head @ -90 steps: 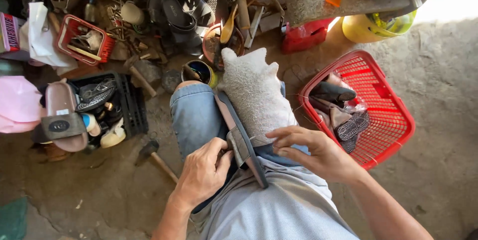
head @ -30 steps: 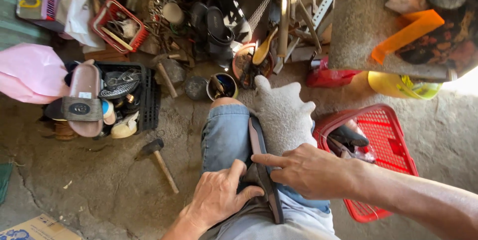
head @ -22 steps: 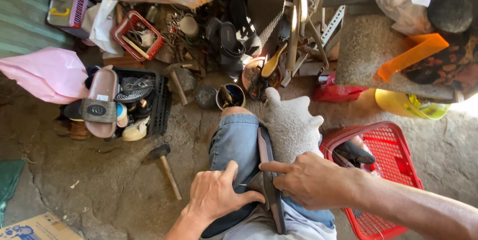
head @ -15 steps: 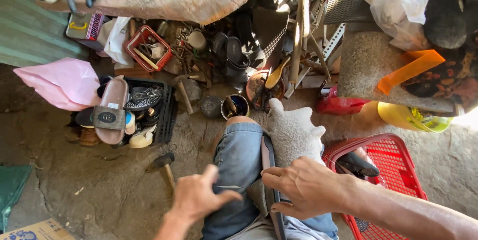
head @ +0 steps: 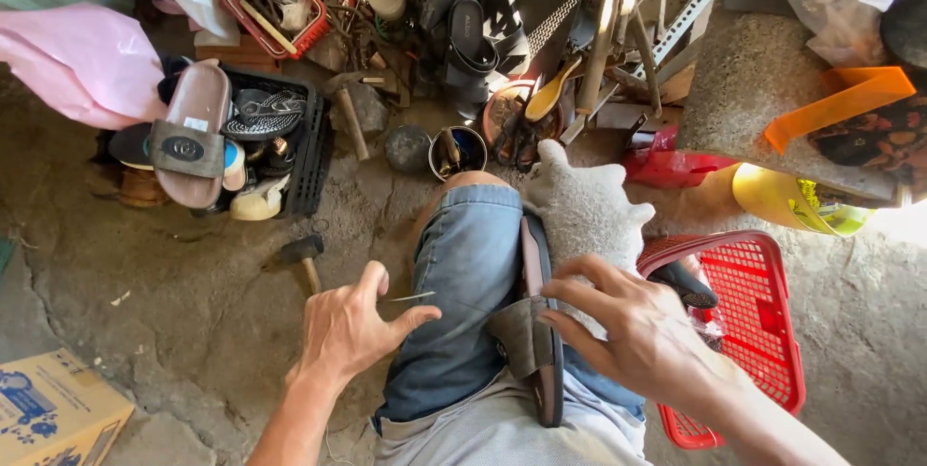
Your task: The person is repairing a brown slipper by hand. They use a needle and thread to stitch the sole to the upper part of the slipper, pulling the thread tight to secure it. The person also uses a lighter to burn the end of the thread to prevent fraying.
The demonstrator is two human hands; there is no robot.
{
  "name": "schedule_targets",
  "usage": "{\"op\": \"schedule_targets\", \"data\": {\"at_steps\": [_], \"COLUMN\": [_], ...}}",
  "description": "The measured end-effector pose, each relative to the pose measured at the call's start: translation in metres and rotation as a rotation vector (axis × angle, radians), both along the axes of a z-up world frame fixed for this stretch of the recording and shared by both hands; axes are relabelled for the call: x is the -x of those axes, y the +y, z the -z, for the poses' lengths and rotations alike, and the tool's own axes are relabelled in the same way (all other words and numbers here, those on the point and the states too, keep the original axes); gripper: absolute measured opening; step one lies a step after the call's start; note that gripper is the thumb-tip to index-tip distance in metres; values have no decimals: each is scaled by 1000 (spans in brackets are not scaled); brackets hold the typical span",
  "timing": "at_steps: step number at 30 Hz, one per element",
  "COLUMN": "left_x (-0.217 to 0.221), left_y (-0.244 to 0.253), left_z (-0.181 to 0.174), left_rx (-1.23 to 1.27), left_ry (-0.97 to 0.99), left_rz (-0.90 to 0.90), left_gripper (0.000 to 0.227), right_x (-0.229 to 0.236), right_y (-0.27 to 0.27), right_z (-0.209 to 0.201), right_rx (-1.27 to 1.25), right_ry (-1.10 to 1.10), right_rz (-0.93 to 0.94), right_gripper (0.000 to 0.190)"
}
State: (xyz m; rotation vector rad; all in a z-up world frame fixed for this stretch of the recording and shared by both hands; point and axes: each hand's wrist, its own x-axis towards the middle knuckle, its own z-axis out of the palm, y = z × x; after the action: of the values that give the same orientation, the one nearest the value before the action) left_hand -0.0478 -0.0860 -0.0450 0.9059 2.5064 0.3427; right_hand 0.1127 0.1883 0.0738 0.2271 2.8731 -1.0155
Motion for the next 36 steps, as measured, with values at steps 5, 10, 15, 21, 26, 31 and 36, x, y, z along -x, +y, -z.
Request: {"op": "schedule_targets", "data": {"at_steps": [5,10,15,21,26,31,36], "left_x": [-5,-11,-14,-22,-39,-41,-47], "left_y": [10,11,7,14,36,45,48], "left_z": [-16,-28,-23,-4,-17,-28,-28], "left_rx": [5,11,-144,-507,-719,-783,-672], "left_ry": [-15,-26,22,-241,-607,-487,0], "left_rz": [19,4,25,-77,-264,-184,-195], "left_gripper": [84,81,71,61,49,12,13], "right_x": [36,42,35,33,32,33,-8], "right_y": [-32,-48,-51,-48,-49,-53,-48], "right_z": [12,42,69,76,73,32,2], "right_rx": [72,-14,-162,-126,-123,-14,-165], "right_ry": [28,8,-167,-139,-152,110,35], "right_rz": [-96,-145,-83,13,-1,-24,154], "right_gripper": [21,25,13,15,9,9,40]}}
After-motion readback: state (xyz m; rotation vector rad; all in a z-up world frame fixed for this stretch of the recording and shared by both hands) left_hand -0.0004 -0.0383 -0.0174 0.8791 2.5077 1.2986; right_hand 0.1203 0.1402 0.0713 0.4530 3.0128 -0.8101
